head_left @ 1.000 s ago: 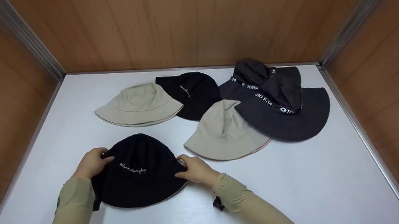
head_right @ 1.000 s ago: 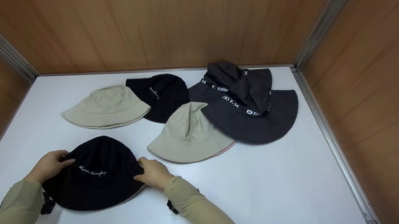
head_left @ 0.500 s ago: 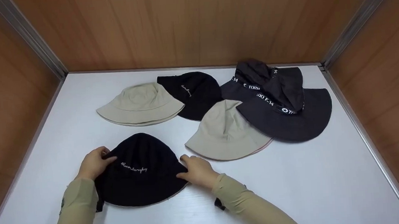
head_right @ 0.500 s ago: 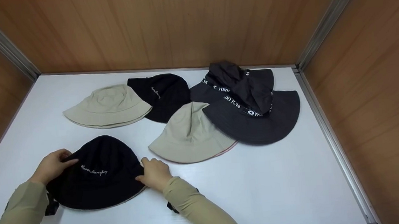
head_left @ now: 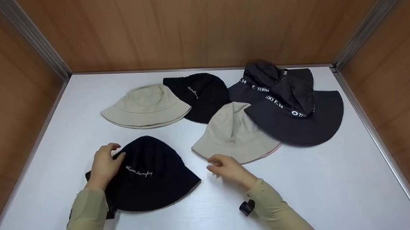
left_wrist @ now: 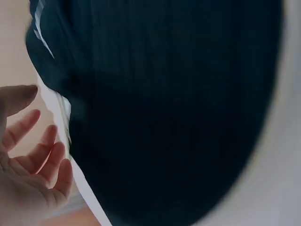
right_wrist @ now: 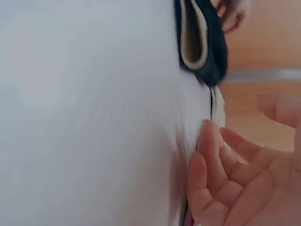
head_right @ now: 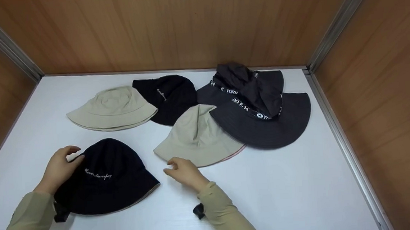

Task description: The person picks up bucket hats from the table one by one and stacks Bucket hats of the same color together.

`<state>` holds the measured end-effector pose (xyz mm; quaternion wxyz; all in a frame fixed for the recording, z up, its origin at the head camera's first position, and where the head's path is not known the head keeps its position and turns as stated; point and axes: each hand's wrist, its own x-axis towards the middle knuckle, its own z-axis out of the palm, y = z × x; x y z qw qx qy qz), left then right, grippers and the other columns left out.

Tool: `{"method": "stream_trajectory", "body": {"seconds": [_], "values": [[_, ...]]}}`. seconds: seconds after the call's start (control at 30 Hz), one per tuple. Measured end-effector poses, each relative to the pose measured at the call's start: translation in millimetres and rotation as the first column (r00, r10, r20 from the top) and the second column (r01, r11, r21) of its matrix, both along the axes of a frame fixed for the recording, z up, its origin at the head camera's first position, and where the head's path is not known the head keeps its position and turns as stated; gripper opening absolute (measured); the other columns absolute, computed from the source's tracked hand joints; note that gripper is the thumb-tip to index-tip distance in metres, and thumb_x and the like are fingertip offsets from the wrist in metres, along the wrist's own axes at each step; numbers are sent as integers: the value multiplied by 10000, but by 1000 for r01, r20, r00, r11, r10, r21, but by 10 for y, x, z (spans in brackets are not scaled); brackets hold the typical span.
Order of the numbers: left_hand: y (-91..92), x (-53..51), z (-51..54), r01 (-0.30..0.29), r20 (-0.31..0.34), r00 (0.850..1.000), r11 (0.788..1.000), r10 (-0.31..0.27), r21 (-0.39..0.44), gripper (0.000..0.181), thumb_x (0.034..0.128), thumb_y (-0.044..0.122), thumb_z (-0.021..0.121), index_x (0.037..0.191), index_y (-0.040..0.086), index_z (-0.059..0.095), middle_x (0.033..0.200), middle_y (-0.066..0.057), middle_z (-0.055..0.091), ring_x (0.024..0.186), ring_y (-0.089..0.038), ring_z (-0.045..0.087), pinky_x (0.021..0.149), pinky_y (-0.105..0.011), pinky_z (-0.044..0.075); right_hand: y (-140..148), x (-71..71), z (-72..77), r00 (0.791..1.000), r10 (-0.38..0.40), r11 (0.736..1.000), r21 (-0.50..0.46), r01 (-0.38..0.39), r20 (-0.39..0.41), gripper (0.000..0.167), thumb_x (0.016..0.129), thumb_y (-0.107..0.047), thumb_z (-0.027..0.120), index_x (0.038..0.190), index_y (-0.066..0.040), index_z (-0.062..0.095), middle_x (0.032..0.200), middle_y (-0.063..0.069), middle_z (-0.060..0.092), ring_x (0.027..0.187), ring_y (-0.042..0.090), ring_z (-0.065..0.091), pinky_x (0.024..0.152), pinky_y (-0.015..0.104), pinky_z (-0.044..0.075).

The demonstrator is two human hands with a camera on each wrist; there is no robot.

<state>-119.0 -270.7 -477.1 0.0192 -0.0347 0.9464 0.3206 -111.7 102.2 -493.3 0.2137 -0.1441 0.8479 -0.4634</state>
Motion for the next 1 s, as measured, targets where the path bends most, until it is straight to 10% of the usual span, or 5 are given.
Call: {"method": "stream_trajectory", "body": {"seconds": [0.3, 0.47, 0.67, 0.83, 1.0], "values": [[524, -17, 7, 5, -28, 1000, 974, 2, 226, 331, 968, 117, 494, 1237, -77, 504, 1256, -276, 511, 1211, -390, 451, 1031, -495, 356, 916, 47, -151, 918, -260, 916, -224, 333, 300, 377, 954, -215, 543, 1188, 81, 540, 835, -8, 646, 716, 68, 591, 655, 220, 520], [859, -56, 62, -41, 12, 999, 920, 40, 390, 340, 970, 118, 499, 1262, -56, 480, 1283, -249, 505, 1228, -350, 449, 1039, -455, 365, 1235, 62, -209, 809, -346, 749, -378, 543, 476, 209, 976, -196, 511, 1063, -38, 614, 803, -15, 615, 692, 77, 572, 641, 203, 511], [1290, -240, 92, -82, 72, 996, 822, 50, 564, 359, 957, 99, 508, 1269, -72, 455, 1281, -261, 513, 1218, -349, 478, 1041, -434, 382, 1431, 120, -271, 750, -282, 513, -567, 645, 599, 324, 1024, -109, 360, 914, -93, 664, 764, 24, 633, 681, 111, 606, 650, 213, 530], [1562, -537, 71, -200, 252, 968, 588, -8, 784, 433, 970, 141, 459, 1331, -78, 364, 1416, -260, 358, 1314, -359, 366, 1099, -418, 327, 1441, 114, -301, 740, -256, 433, -611, 662, 622, 365, 1036, -119, 317, 917, -72, 659, 759, 38, 640, 682, 114, 622, 648, 212, 537], [1587, -1049, -461, -417, 428, 904, 217, -8, 883, 570, 938, 208, 549, 1420, 26, 305, 1438, -271, 285, 1299, -329, 367, 1054, -328, 389, 1391, 98, -325, 747, -250, 404, -634, 659, 616, 361, 1033, -97, 317, 907, -65, 653, 750, 37, 644, 671, 106, 627, 646, 206, 537]]}}
